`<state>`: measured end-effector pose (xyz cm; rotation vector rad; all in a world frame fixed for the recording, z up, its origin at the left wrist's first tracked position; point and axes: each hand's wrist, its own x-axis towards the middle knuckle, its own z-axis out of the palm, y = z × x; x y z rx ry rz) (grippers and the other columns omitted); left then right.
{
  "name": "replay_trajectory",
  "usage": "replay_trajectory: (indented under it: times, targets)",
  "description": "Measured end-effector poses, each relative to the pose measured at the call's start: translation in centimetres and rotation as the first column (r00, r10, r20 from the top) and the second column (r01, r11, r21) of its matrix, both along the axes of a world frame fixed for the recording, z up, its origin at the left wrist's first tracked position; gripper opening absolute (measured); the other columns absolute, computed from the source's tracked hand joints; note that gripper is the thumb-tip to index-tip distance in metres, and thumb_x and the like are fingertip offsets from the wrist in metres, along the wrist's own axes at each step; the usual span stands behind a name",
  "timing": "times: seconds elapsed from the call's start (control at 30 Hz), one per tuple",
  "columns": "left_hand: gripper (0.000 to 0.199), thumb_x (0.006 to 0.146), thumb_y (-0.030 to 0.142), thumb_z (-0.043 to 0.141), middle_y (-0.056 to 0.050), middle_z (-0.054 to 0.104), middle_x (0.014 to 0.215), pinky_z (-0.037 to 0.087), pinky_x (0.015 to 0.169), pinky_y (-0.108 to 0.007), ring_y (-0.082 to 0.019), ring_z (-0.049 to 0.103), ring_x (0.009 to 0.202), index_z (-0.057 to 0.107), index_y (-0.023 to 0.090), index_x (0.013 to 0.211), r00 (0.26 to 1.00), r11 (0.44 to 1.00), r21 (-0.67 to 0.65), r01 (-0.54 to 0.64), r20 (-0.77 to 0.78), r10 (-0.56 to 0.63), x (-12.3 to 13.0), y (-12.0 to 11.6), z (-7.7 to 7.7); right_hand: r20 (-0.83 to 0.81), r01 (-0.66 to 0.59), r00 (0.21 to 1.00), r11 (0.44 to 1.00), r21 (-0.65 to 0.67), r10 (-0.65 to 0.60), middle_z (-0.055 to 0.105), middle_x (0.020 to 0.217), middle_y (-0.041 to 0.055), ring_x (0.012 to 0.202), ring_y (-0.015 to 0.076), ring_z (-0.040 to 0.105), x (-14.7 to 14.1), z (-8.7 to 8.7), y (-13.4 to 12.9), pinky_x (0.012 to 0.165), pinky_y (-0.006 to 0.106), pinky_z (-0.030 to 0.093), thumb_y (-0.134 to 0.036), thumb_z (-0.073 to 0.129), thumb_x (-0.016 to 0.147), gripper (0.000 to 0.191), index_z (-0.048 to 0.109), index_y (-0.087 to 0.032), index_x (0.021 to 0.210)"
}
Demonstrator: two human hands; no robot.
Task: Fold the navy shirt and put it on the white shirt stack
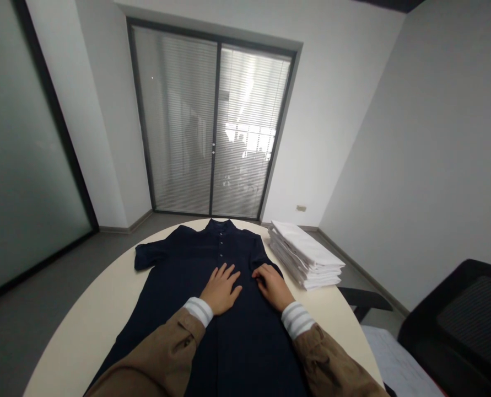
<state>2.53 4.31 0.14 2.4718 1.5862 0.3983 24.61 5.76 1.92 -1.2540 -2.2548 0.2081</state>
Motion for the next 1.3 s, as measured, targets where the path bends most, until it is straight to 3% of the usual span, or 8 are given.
replay_trajectory:
  times: [0.17, 0.27, 0.37, 0.53, 0.8, 1.0, 1.13, 1.3]
  targets:
    - [0.054, 0.099, 0.045, 0.040, -0.007, 0.035, 0.160, 0.020, 0.122, -0.051, -0.031, 0.024, 0.150, 0.048, 0.023, 0.147, 1.000, 1.000, 0.009, -0.003, -0.002, 0.003, 0.1, -0.1, 0.2, -0.004, 0.125, 0.992, 0.992, 0.025, -0.125, 0.062, 0.123, 0.0103, 0.119, 0.0235, 0.055, -0.2, -0.5, 0.1, 0.105, 0.038, 0.042, -0.026, 0.051, 0.091, 0.032, 0.059, -0.020, 0.121]
    - [0.054, 0.099, 0.045, 0.040, -0.007, 0.035, 0.160, 0.020, 0.122, -0.052, -0.031, 0.024, 0.150, 0.048, 0.023, 0.147, 1.000, 1.000, 0.009, 0.002, -0.003, -0.002, 0.0, -0.1, 0.3, 0.107, 0.204, 0.975, 0.977, -0.068, -0.196, 0.048, 0.149, 0.0121, 0.138, 0.0249, 0.043, 0.0, -1.2, 0.4, 0.116, 0.040, 0.033, -0.040, 0.048, 0.095, 0.052, 0.048, -0.019, 0.143]
    - [0.054, 0.099, 0.045, 0.040, -0.007, 0.036, 0.160, 0.021, 0.122, -0.052, -0.031, 0.024, 0.150, 0.048, 0.023, 0.147, 1.000, 1.000, 0.012, 0.002, -0.002, -0.002, 0.0, -0.1, 0.3, 0.218, 0.251, 0.952, 0.954, -0.161, -0.214, 0.033, 0.161, 0.0068, 0.148, 0.0278, 0.028, 0.0, -1.7, 0.4, 0.120, 0.045, 0.024, -0.050, 0.041, 0.098, 0.062, 0.035, -0.024, 0.154]
    - [0.054, 0.099, 0.045, 0.040, -0.007, 0.035, 0.160, 0.020, 0.122, -0.052, -0.031, 0.023, 0.150, 0.048, 0.024, 0.147, 1.000, 1.000, 0.012, 0.002, 0.005, -0.002, 0.0, 0.0, 0.1, 0.270, 0.313, 0.931, 0.919, -0.239, -0.246, 0.031, 0.162, 0.0014, 0.151, 0.0337, 0.017, -0.4, -1.3, 0.2, 0.119, 0.056, 0.016, -0.056, 0.038, 0.098, 0.062, 0.034, -0.030, 0.154]
    - [0.054, 0.099, 0.045, 0.040, -0.007, 0.035, 0.161, 0.018, 0.122, -0.052, -0.030, 0.022, 0.151, 0.047, 0.023, 0.148, 1.000, 1.000, -0.004, 0.007, 0.008, -0.007, -0.1, 0.0, 0.2, 0.382, 0.460, 0.843, 0.876, -0.146, -0.379, 0.056, 0.138, 0.0204, 0.132, 0.0399, 0.043, -3.6, 1.4, 2.9, 0.106, 0.057, 0.030, -0.066, 0.041, 0.093, 0.068, 0.058, -0.016, 0.136]
    - [0.055, 0.098, 0.045, 0.041, -0.007, 0.036, 0.160, 0.019, 0.122, -0.053, -0.032, 0.023, 0.150, 0.045, 0.023, 0.149, 1.000, 1.000, 0.003, 0.004, 0.010, -0.004, -0.1, 0.1, 0.0, 0.298, 0.356, 0.899, 0.932, -0.071, -0.320, 0.044, 0.154, 0.0099, 0.144, 0.0291, 0.032, -4.8, -1.1, 3.8, 0.115, 0.043, 0.025, -0.048, 0.038, 0.100, 0.057, 0.043, -0.023, 0.150]
    - [0.055, 0.097, 0.045, 0.043, -0.007, 0.036, 0.160, 0.020, 0.122, -0.053, -0.032, 0.024, 0.150, 0.047, 0.023, 0.148, 1.000, 1.000, 0.008, 0.008, 0.018, -0.008, -0.1, 0.1, 0.0, 0.320, 0.443, 0.868, 0.884, -0.148, -0.381, 0.033, 0.161, 0.0037, 0.149, 0.0342, 0.021, -4.5, -2.0, 4.0, 0.119, 0.048, 0.014, -0.058, 0.035, 0.098, 0.063, 0.032, -0.031, 0.155]
    - [0.055, 0.097, 0.043, 0.043, -0.007, 0.036, 0.160, 0.019, 0.122, -0.052, -0.031, 0.023, 0.150, 0.047, 0.022, 0.147, 1.000, 1.000, -0.004, 0.008, 0.027, -0.008, -0.1, 0.0, 0.2, 0.355, 0.538, 0.819, 0.818, -0.203, -0.451, 0.026, 0.164, 0.0044, 0.150, 0.0399, 0.016, -4.6, -1.5, 4.2, 0.118, 0.052, 0.010, -0.065, 0.030, 0.096, 0.069, 0.028, -0.032, 0.157]
